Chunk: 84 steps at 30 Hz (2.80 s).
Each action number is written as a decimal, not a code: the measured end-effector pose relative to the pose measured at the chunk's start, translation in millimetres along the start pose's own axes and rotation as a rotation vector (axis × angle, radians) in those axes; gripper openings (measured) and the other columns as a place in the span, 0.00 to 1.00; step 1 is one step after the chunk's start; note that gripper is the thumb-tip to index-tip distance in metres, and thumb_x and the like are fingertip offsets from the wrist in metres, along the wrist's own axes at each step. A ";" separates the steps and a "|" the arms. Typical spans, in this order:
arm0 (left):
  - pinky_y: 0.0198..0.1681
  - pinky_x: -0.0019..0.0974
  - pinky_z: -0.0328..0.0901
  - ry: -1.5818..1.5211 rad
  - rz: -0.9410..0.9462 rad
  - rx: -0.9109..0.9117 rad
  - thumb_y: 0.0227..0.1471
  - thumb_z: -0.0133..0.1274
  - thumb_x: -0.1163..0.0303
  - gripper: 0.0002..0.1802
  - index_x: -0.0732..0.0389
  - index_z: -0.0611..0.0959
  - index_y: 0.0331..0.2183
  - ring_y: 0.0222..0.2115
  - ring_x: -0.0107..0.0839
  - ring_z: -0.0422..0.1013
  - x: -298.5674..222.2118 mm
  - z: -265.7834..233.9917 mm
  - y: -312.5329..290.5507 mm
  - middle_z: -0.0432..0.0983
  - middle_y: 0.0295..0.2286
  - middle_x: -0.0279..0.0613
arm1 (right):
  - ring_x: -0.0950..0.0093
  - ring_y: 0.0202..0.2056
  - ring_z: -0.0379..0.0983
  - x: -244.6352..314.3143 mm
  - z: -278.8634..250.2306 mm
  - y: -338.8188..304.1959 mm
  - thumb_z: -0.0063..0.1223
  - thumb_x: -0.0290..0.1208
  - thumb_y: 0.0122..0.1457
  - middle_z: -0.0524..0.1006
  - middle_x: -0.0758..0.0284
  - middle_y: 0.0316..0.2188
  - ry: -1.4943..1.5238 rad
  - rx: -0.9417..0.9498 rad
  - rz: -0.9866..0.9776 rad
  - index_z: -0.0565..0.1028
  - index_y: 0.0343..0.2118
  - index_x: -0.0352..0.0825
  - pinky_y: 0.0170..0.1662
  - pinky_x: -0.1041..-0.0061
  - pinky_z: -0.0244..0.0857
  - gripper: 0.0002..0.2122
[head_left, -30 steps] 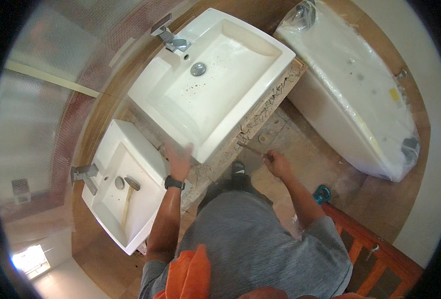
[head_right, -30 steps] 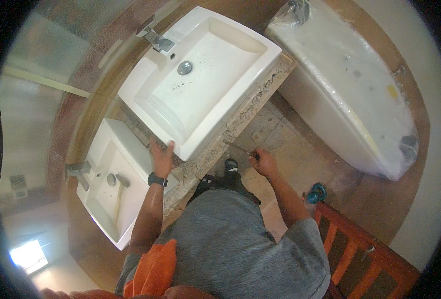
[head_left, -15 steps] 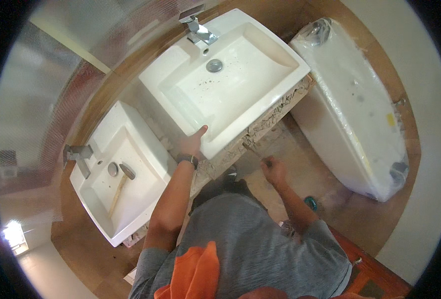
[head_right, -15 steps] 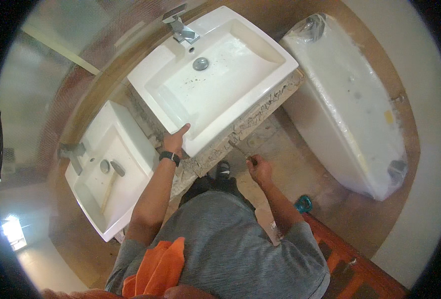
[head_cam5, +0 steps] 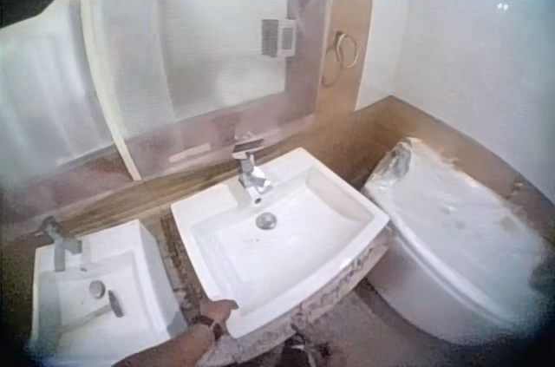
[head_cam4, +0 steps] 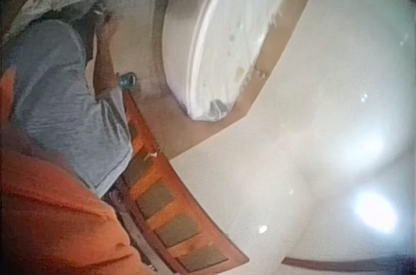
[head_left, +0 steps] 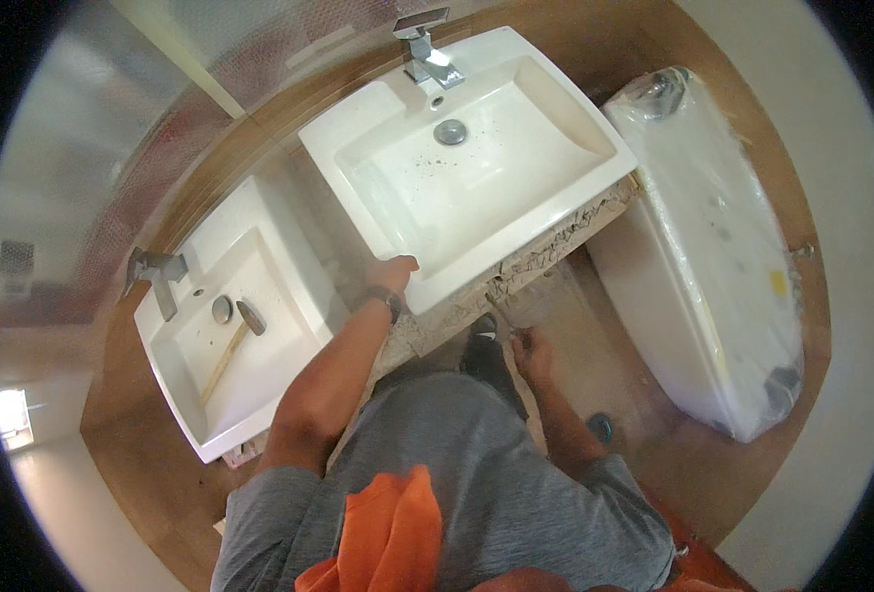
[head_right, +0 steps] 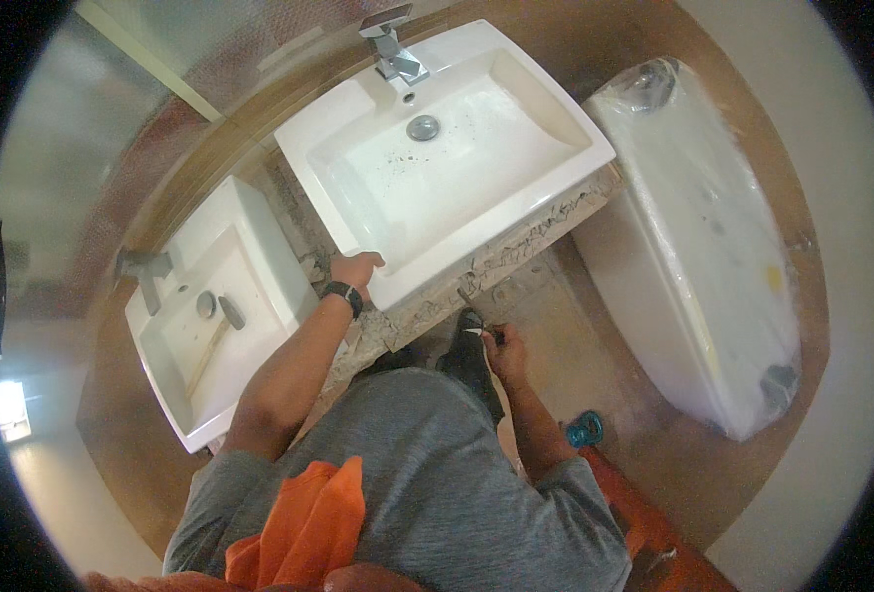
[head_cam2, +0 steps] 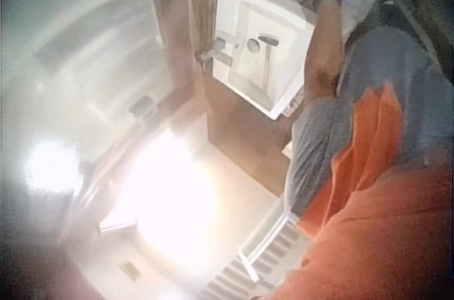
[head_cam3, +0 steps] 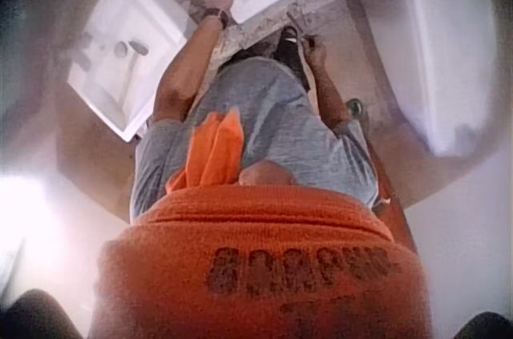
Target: The person positions a white ceramic sink onto a wooden countertop, then uses a hammer and chisel to adjust the countertop edge around the sink. The person repeatedly taps the chisel and checks the sink fit, then lifts and repositions the sink to align it with the countertop.
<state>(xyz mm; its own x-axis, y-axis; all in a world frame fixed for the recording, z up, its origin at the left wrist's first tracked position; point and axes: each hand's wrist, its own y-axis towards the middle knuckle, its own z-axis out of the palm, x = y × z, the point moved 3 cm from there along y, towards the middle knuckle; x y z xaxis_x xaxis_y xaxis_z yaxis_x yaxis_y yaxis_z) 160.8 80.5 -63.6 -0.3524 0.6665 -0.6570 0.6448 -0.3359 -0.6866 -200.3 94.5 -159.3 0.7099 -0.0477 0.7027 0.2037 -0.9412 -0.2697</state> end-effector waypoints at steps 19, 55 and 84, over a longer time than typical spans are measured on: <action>0.33 0.44 0.72 0.122 -0.091 -0.066 0.36 0.67 0.72 0.25 0.80 0.78 0.36 0.32 0.41 0.76 -1.1 0.8 -22.5 0.78 0.34 0.57 | 0.55 0.36 0.79 12.9 24.2 47.0 0.64 0.41 0.55 0.81 0.52 0.34 0.092 0.125 -0.095 0.78 0.39 0.30 0.43 0.64 0.71 0.18; 0.44 0.43 0.71 0.128 0.109 -0.161 0.33 0.65 0.68 0.38 0.75 0.73 0.48 0.41 0.51 0.76 35.8 17.2 10.2 0.77 0.39 0.63 | 0.67 0.33 0.81 -17.1 -31.7 34.9 0.63 0.32 0.57 0.82 0.57 0.31 -0.059 0.140 -0.207 0.75 0.35 0.29 0.40 0.69 0.73 0.11; 0.57 0.49 0.64 0.984 0.322 -0.241 0.49 0.61 0.55 0.34 0.66 0.76 0.52 0.52 0.57 0.68 186.4 -480.8 53.3 0.70 0.50 0.64 | 0.53 0.30 0.74 60.0 -33.0 -103.1 0.49 0.51 0.63 0.76 0.53 0.26 -0.326 0.507 -0.284 0.76 0.34 0.32 0.34 0.57 0.65 0.22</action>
<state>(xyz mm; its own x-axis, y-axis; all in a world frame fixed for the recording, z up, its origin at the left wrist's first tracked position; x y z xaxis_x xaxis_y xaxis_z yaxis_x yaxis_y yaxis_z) 455.5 506.9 -72.9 0.4934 0.8506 -0.1816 0.7651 -0.5238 -0.3746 -201.0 177.7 -67.7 0.7333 0.3578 0.5782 0.6481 -0.6248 -0.4353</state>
